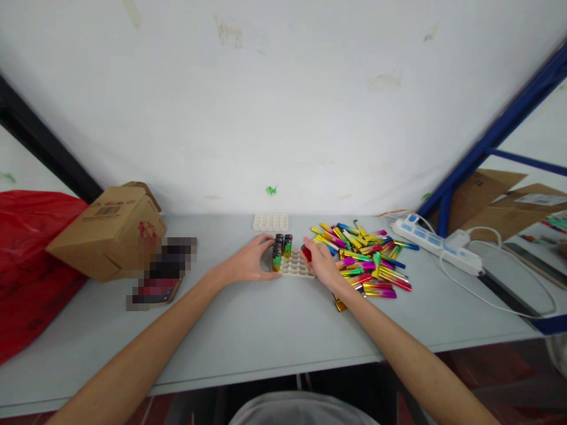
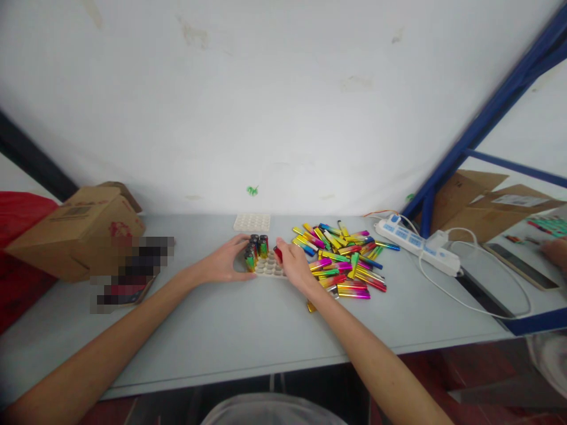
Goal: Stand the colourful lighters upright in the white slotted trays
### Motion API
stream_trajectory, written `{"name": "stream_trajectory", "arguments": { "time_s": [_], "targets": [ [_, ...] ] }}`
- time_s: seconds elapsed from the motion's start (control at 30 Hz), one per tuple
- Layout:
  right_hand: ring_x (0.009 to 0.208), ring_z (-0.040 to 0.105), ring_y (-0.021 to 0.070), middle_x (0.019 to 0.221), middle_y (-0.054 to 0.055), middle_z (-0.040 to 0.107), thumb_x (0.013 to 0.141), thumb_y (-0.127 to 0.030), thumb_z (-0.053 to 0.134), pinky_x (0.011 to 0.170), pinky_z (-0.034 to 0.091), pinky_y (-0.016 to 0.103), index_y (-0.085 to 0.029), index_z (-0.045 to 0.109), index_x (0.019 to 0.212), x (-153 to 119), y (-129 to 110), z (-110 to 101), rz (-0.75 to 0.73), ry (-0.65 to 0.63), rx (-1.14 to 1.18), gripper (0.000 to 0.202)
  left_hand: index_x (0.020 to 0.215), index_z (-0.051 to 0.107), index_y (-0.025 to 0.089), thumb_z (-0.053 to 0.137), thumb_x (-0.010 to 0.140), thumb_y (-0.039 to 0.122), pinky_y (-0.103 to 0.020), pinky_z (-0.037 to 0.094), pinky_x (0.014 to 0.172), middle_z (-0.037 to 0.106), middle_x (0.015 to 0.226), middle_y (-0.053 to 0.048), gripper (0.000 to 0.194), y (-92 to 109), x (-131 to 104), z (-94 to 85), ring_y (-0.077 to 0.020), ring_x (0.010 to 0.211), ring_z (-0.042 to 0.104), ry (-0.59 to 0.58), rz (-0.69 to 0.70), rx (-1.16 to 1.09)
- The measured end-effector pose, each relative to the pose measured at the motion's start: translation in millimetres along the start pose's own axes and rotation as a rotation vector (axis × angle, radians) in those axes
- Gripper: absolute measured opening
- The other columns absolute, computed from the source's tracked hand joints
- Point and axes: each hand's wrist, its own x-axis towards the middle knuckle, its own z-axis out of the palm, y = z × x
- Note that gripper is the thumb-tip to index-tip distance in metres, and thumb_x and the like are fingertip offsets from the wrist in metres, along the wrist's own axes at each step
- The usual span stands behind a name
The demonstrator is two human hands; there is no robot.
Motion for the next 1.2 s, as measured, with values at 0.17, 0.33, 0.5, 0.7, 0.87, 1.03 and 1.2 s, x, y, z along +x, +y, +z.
{"name": "stream_trajectory", "arguments": {
  "time_s": [0.17, 0.33, 0.5, 0.7, 0.87, 1.03, 1.2],
  "targets": [
    [0.052, 0.043, 0.0164, 0.05, -0.002, 0.044, 0.103, -0.075, 0.039, 0.057, 0.034, 0.032, -0.029, 0.045, 0.055, 4, 13, 1, -0.042, -0.003, -0.031, 0.067, 0.147, 0.068, 0.019, 0.096, 0.08, 0.058, -0.058, 0.051, 0.133, 0.065, 0.157, -0.019, 0.082, 1, 0, -0.3, -0.0416, 0.148, 0.064, 0.0, -0.004, 0.004],
    [0.054, 0.043, 0.0168, 0.054, -0.001, 0.048, 0.103, -0.066, 0.039, 0.056, 0.033, 0.032, -0.029, 0.045, 0.058, 7, 20, 0, -0.045, -0.017, -0.037, 0.059, 0.146, 0.069, 0.02, 0.096, 0.08, 0.056, -0.056, 0.052, 0.133, 0.065, 0.157, -0.017, 0.08, 1, 0, 0.0, -0.0406, 0.147, 0.064, 0.01, -0.001, 0.008],
    [0.055, 0.043, 0.0175, 0.054, -0.003, 0.042, 0.102, -0.089, 0.039, 0.056, 0.034, 0.033, -0.028, 0.052, 0.061, 5, 14, -1, -0.03, -0.002, 0.01, 0.075, 0.146, 0.07, 0.021, 0.097, 0.08, 0.057, -0.058, 0.053, 0.131, 0.066, 0.156, -0.018, 0.08, -1, 0, 0.5, -0.0415, 0.148, 0.065, 0.009, 0.01, 0.007],
    [0.062, 0.05, 0.0192, 0.066, -0.002, 0.051, 0.106, -0.095, 0.033, 0.058, 0.04, 0.032, -0.024, 0.071, 0.089, 0, 7, -4, -0.184, -0.011, 0.017, 0.082, 0.148, 0.069, 0.021, 0.096, 0.08, 0.057, -0.055, 0.052, 0.132, 0.066, 0.157, -0.018, 0.082, -3, 0, 1.2, -0.0399, 0.147, 0.065, 0.013, 0.02, 0.018],
    [0.072, 0.063, 0.0207, 0.085, 0.002, 0.066, 0.114, -0.079, 0.042, 0.068, 0.055, 0.034, -0.024, 0.073, 0.114, 0, 7, -8, -0.346, 0.012, -0.107, 0.063, 0.149, 0.068, 0.018, 0.095, 0.08, 0.059, -0.056, 0.051, 0.133, 0.064, 0.158, -0.021, 0.084, -2, 0, 1.2, -0.0411, 0.149, 0.064, 0.006, 0.006, 0.01],
    [0.096, 0.072, 0.026, 0.106, 0.011, 0.074, 0.11, -0.07, 0.063, 0.079, 0.065, 0.038, -0.024, 0.078, 0.101, -1, 7, -12, -0.551, 0.128, -0.263, 0.049, 0.148, 0.07, 0.02, 0.097, 0.079, 0.056, -0.056, 0.051, 0.132, 0.065, 0.156, -0.019, 0.083, 1, 0, 0.5, -0.0409, 0.148, 0.065, 0.02, 0.007, -0.025],
    [0.08, 0.073, 0.0237, 0.082, 0.006, 0.078, 0.113, -0.064, 0.063, 0.083, 0.06, 0.036, -0.023, 0.077, 0.092, -2, 4, -15, -0.561, 0.132, -0.371, 0.048, 0.147, 0.071, 0.021, 0.098, 0.078, 0.054, -0.056, 0.053, 0.13, 0.067, 0.154, -0.017, 0.081, 2, 1, -0.5, -0.041, 0.146, 0.065, 0.014, 0.003, -0.041]
  ]
}}
